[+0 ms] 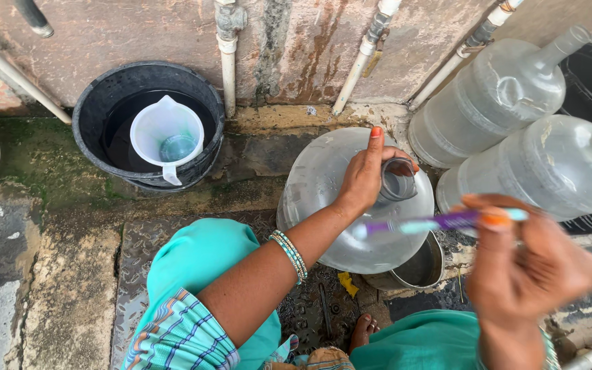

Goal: The person cleans large plastic water dispensers by rinsing them with water from a jug, scrubbing the interior with a toothbrush, and adding small stones. The person handles multiple dispensers, pouring water and scrubbing each one.

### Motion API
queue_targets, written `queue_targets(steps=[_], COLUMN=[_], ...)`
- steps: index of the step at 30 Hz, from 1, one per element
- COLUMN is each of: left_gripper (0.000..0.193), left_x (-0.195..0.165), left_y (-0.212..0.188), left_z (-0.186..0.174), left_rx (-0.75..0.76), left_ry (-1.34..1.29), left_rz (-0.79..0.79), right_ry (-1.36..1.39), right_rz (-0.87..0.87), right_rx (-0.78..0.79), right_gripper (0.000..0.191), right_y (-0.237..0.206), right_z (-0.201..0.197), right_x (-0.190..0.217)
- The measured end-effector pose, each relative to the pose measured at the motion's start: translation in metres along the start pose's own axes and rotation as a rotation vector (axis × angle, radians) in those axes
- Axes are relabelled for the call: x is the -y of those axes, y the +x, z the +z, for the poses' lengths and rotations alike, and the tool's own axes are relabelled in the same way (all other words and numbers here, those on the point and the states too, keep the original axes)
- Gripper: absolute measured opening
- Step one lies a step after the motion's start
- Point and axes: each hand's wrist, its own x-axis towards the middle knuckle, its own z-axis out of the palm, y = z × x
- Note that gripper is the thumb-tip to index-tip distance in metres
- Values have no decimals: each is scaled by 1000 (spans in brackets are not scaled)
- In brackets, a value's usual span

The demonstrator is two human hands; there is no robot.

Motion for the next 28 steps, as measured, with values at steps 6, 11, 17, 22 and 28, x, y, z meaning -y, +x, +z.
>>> queue_targets(steps=[6, 11, 17, 22, 28], left_gripper=[96, 79, 75, 71, 73], left_x=[-8, -13, -10, -7, -13], left_y=[-3, -9, -8, -11, -14], left_z=[-2, -6, -12, -10, -13], left_rx=[40, 144, 67, 139, 165], left_ry=[-30, -26, 215, -26, -18], left_rz=[-39, -14, 129, -21, -56], right_ry=[144, 142, 211, 199, 85], right_rz=[146, 197, 121, 304, 84], right_rx=[-134, 10, 249, 192, 89], right_gripper=[32, 34, 29, 29, 40], right_y=[8, 11, 15, 21, 13], right_z=[-14, 6, 69, 41, -1], right_x=[-18, -36, -37, -33, -18])
